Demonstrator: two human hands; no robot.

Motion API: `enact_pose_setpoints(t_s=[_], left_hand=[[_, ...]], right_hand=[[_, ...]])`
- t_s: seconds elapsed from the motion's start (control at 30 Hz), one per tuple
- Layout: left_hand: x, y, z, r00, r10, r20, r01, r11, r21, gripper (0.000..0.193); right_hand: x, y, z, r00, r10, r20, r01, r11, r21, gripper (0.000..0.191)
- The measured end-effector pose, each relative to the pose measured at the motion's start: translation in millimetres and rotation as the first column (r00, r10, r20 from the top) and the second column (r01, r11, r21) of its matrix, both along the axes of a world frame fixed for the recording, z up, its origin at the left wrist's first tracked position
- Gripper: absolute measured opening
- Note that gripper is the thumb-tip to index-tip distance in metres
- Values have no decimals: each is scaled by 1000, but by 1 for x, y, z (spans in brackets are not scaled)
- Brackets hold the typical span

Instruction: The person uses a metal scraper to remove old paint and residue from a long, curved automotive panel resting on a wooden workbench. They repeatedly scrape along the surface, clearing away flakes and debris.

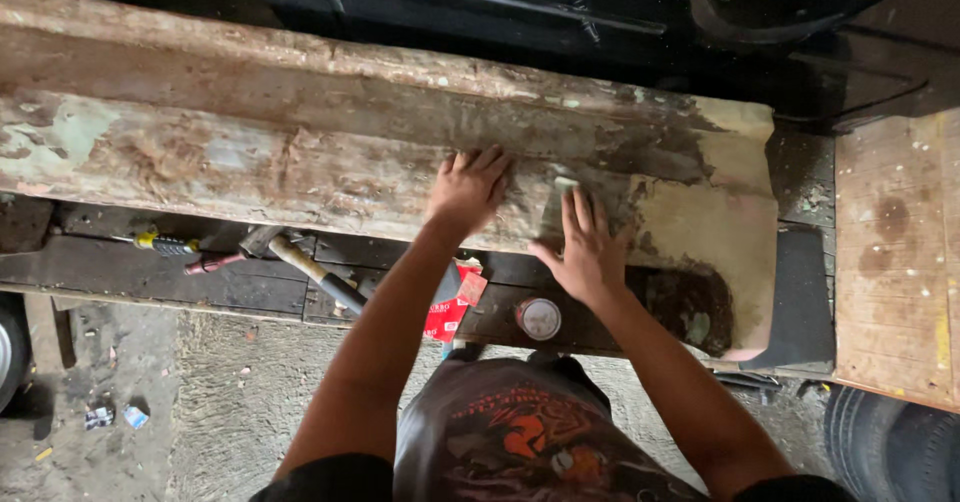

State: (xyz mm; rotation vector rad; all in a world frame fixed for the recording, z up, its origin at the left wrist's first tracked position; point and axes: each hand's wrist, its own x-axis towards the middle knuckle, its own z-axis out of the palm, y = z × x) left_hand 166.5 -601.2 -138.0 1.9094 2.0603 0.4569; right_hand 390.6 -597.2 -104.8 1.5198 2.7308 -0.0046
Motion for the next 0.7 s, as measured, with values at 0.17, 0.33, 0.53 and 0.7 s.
enact_pose_setpoints(t_s=[0.17,0.33,0.53,0.7], left_hand=[[-8,-4,-10,985,-63,-163,95,975,202,53],[-4,-2,-10,983,48,-178,-21,989,147,52],[-2,-2,2,988,66,-140,-47,991,129,48],[-3,-7,13,957,236,-168,-221,969,107,45]], right_hand=[[-29,37,6,994,-89,65,93,994,-56,100],[-4,0,-3,999,-27,-38,26,999,-20,100],[-10,15,-1,996,-78,32,80,994,-73,101],[-44,37,10,988,-150,34,153,970,-191,108]])
